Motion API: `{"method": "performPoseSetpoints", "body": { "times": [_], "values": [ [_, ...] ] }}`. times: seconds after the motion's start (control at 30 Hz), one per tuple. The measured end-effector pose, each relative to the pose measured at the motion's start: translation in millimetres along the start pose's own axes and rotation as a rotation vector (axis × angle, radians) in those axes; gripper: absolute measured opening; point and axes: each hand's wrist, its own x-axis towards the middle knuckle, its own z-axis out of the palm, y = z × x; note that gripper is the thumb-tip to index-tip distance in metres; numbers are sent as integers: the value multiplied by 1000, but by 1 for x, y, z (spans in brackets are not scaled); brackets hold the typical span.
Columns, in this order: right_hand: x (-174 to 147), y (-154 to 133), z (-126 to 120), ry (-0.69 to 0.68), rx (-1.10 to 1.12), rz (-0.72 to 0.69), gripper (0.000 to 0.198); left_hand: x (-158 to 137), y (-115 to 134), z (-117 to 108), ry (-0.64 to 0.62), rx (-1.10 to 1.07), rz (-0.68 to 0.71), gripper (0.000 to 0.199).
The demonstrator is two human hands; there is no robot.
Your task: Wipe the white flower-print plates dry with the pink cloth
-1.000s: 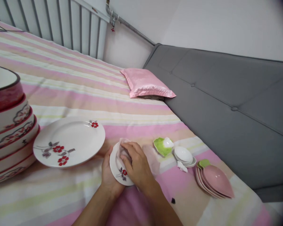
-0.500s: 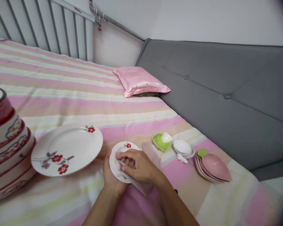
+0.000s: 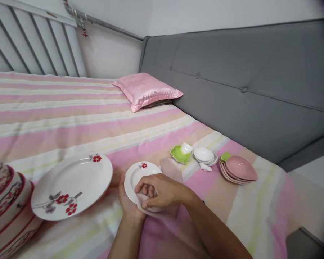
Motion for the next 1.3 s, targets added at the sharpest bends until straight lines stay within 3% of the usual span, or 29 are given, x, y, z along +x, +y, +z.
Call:
{"method": "performPoseSetpoints", "body": {
  "times": [0.27, 0.5, 0.7, 0.97, 1.17, 1.3],
  "values": [
    [-9, 5, -20, -14, -163, 111, 34, 3, -1, 1, -20, 58, 77, 47],
    [-10, 14, -21, 271, -431, 275, 25, 1, -4, 6, 27, 112, 84, 47],
    [-5, 6, -16, 379, -476, 494, 40, -1, -3, 7, 36, 122, 254, 43],
    [1, 1, -6, 357, -336, 488, 26, -5, -3, 9, -47, 194, 296, 45],
    [1, 13, -23, 560, -325, 477, 19, 0, -10, 20, -80, 310, 241, 41],
    [-3, 20, -40, 672, -343, 419, 16, 1, -22, 17, -121, 568, 260, 34]
  ]
}}
